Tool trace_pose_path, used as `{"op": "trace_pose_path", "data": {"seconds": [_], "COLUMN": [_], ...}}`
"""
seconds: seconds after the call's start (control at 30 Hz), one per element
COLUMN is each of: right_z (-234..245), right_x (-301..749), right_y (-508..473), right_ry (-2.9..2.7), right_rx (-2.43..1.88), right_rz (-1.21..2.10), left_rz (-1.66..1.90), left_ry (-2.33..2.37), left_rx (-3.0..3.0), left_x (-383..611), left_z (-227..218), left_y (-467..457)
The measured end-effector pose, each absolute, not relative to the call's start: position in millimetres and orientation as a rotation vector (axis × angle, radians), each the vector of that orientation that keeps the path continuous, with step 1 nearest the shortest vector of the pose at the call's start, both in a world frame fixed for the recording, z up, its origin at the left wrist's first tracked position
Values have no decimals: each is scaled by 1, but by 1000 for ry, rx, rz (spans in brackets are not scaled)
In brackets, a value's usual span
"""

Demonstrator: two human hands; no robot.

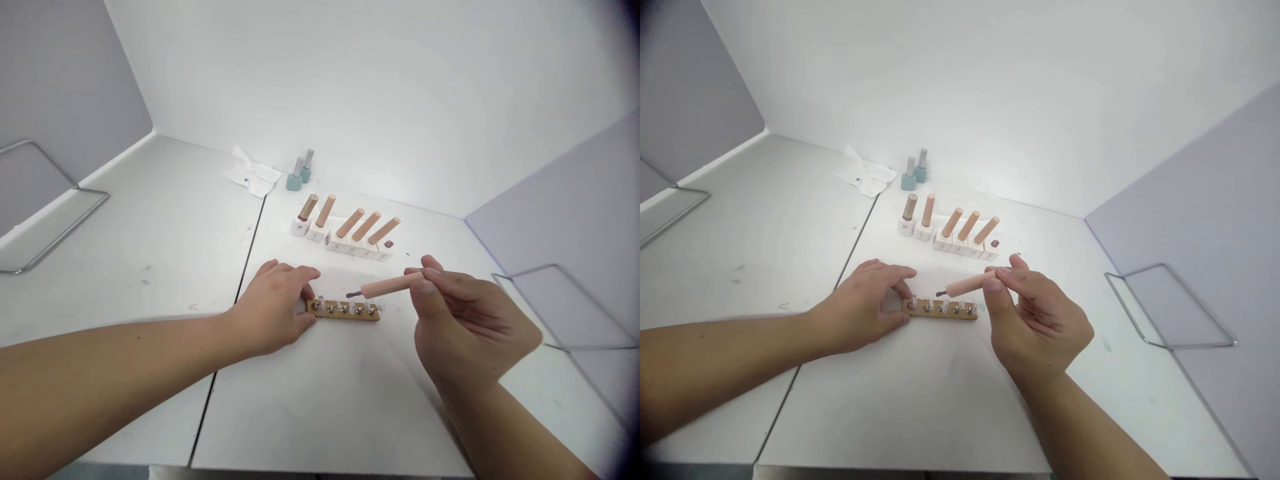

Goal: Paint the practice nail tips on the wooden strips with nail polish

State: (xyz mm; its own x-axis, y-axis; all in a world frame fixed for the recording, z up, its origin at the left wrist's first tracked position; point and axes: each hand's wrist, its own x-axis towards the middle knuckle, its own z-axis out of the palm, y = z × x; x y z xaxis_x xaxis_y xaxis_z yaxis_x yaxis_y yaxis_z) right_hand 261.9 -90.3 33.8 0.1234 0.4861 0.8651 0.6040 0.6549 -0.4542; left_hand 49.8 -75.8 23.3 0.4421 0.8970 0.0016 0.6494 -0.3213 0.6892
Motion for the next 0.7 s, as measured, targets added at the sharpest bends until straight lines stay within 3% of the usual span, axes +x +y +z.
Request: {"op": "trace_pose_path", "data": {"seconds": [0.7], "right_z": [28], "right_x": [264], "right_y": [-93], "right_ry": [-1681], "right_rx": [-938], "right_rz": [-47], "left_rz": [530], "left_ry": [1286], "left_rx": [2080], "left_x": [49], "left_z": [21], "left_y": [-76]}}
